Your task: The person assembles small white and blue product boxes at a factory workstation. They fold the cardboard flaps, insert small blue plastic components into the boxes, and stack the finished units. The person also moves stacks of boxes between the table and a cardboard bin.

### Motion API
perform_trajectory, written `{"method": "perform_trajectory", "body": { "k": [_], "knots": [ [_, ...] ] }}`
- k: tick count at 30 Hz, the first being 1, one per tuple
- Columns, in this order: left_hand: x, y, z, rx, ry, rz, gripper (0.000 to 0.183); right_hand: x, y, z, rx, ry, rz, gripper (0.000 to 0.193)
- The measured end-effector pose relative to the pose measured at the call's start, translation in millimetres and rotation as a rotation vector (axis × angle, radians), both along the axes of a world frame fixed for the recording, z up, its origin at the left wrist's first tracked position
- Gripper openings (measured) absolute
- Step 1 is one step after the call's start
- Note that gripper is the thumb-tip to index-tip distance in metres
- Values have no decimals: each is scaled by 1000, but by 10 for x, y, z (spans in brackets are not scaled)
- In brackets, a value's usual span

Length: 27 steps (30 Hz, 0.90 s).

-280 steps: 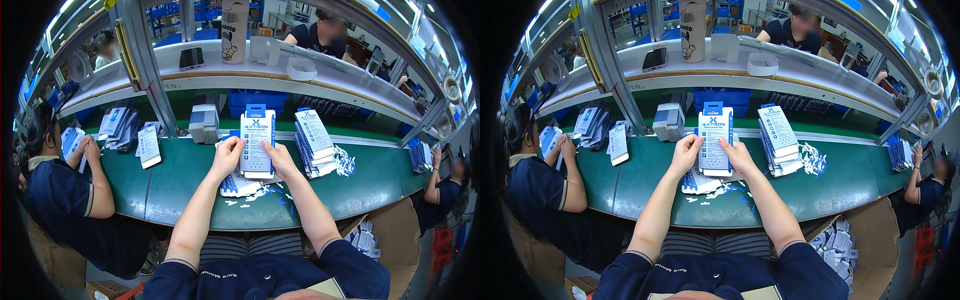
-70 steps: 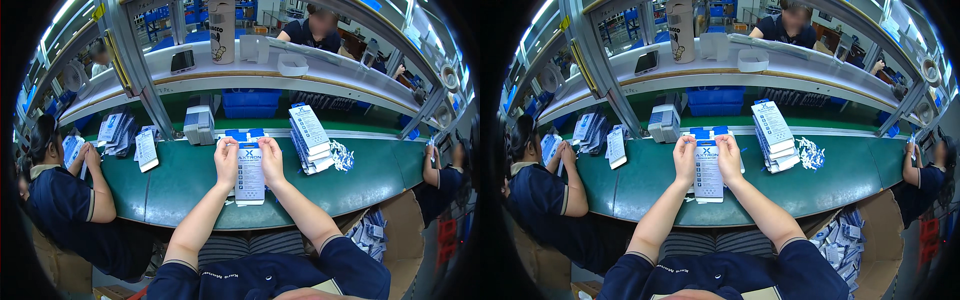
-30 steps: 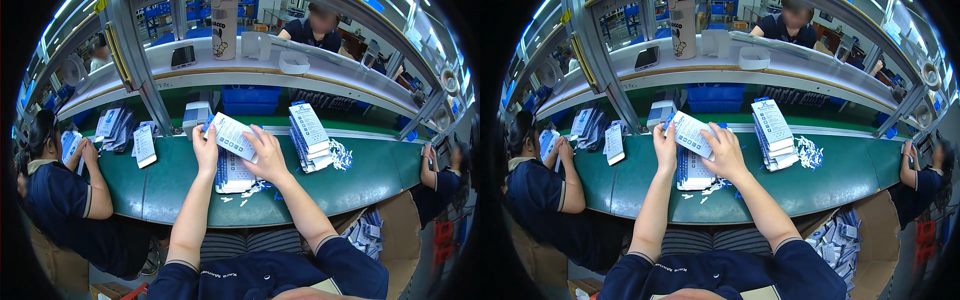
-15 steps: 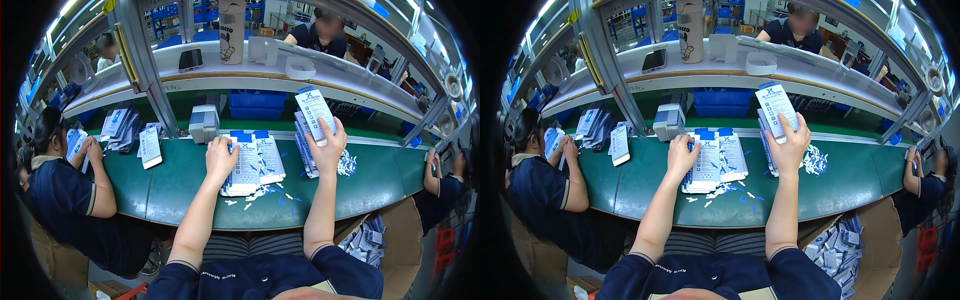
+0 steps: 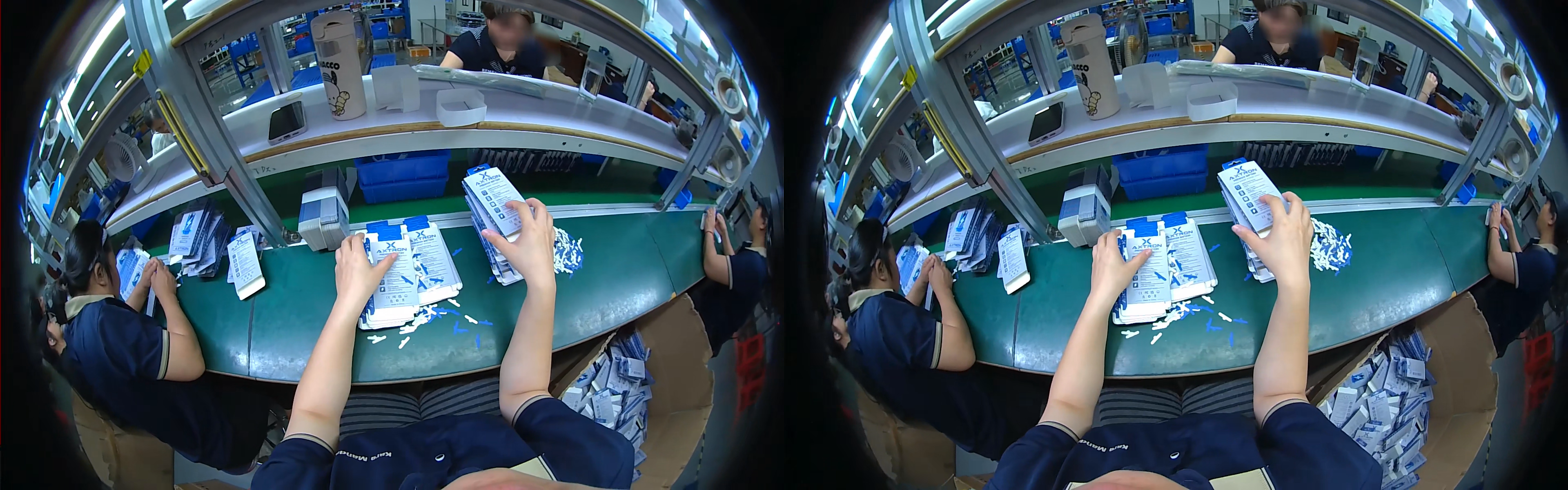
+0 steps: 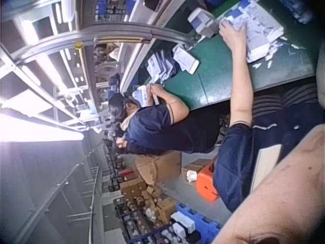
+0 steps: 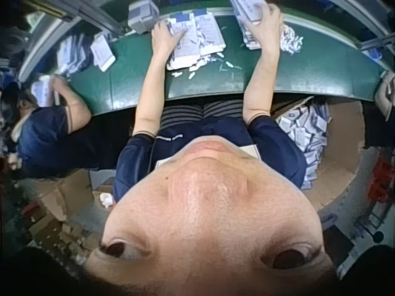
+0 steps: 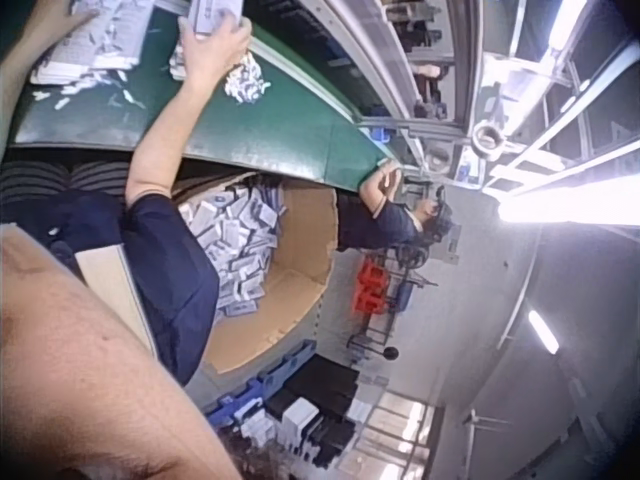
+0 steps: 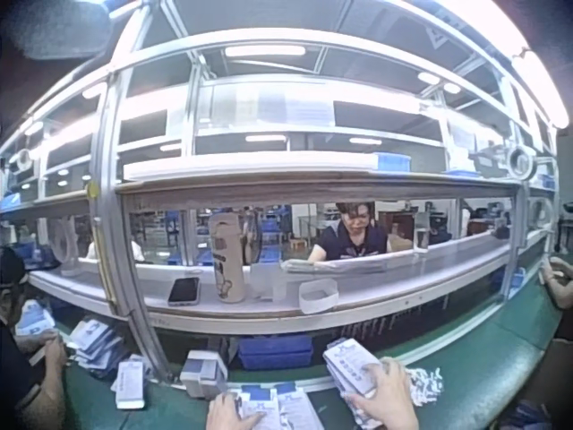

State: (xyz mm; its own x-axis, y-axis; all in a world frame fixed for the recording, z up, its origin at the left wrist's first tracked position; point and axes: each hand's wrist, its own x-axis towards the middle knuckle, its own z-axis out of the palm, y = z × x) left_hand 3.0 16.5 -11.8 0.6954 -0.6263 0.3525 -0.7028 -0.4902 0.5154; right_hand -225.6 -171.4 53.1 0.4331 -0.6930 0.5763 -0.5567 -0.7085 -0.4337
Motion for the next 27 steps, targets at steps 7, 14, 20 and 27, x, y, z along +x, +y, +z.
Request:
{"method": "perform_trajectory", "body": {
  "k": [7,14,20,27],
  "knots": [
    [6,-3,9,22,24,-10,77,17,50,17,44,61,-1,69],
    [19,14,28,10,47,-10,76,64,37,-61,-53,67,-75,63],
    [36,2,0,-35,64,-1,71,256,140,19,-371,-241,-21,41],
    [34,9,24,-131,11,-11,65,759,618,-318,-102,-413,571,22]
  ]
}}
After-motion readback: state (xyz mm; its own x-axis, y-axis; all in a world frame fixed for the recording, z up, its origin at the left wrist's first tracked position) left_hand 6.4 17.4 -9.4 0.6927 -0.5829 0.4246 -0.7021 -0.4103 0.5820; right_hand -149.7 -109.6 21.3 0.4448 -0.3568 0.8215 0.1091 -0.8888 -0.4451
